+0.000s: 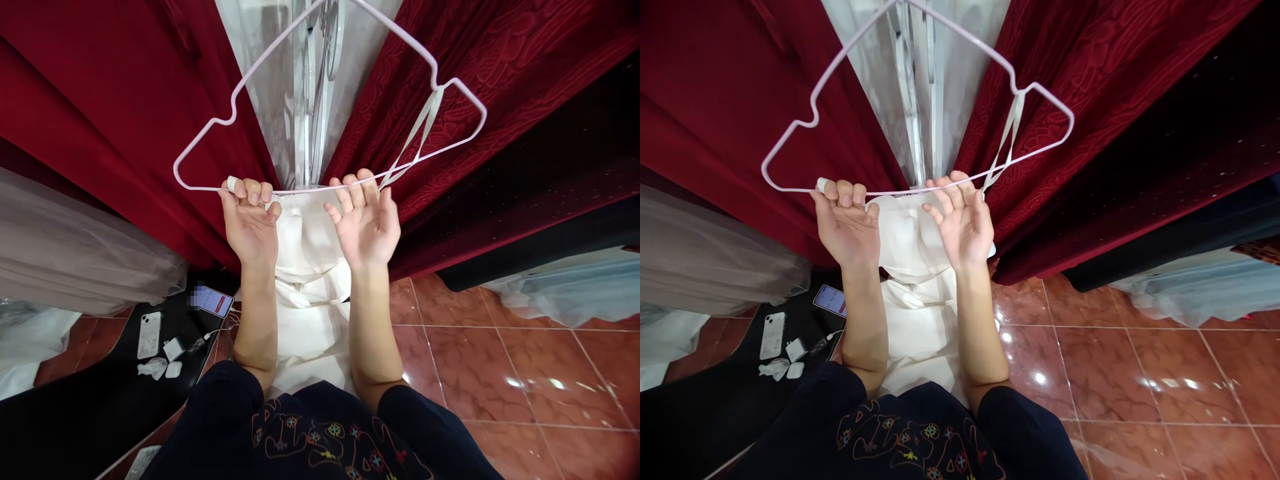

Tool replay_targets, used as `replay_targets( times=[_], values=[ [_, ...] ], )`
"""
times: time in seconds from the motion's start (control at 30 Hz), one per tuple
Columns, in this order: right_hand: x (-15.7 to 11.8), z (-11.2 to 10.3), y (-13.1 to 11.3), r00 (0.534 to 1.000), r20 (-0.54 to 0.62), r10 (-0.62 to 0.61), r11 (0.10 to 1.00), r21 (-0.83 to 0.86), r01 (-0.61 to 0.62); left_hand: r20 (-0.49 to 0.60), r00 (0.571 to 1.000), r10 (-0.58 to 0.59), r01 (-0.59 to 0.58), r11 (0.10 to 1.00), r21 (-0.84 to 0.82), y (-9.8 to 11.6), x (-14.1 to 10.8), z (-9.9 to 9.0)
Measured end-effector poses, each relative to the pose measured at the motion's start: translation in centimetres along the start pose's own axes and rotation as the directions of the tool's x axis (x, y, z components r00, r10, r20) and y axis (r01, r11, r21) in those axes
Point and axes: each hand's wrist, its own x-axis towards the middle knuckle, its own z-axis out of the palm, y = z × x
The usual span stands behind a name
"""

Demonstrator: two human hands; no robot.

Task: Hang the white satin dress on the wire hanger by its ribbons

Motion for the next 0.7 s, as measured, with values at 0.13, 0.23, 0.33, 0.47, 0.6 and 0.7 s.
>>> replay_targets(
  times=[0.13,0.23,0.33,0.47,0.6,0.7],
  values=[
    [-0.4,-0.8,-1.5,0.875,-0.265,-0.404,0.877,-0.383,0.289,0.006,0.999,-0.032,0.032,0.999,0.02,0.4,0.2,-0.1],
    [0.2,-2.0,-2.5,0.702,-0.374,-0.606,0.768,-0.505,0.394,0.047,0.998,-0.048,0.05,0.998,-0.042,0.3,-0.2,-0.1],
    [1.2,-3.0,-2.9,0.814,-0.256,-0.521,0.781,-0.529,0.334,0.089,0.995,-0.052,0.06,0.995,-0.085,0.1,-0.4,-0.2],
    [2.0,-2.7,-2.7,0.902,-0.116,-0.415,0.784,-0.549,0.29,0.083,0.996,-0.04,0.043,0.999,-0.027,0.2,-0.2,-0.6],
    [1.4,-1.5,-2.8,0.895,-0.085,-0.438,0.738,-0.603,0.304,0.053,0.997,-0.048,0.046,0.998,0.051,0.2,0.2,-0.9],
    [0.6,-1.1,-3.5,0.882,-0.085,-0.464,0.696,-0.651,0.304,0.049,0.997,-0.063,0.061,0.997,0.037,0.1,0.5,-1.1]
  ],
)
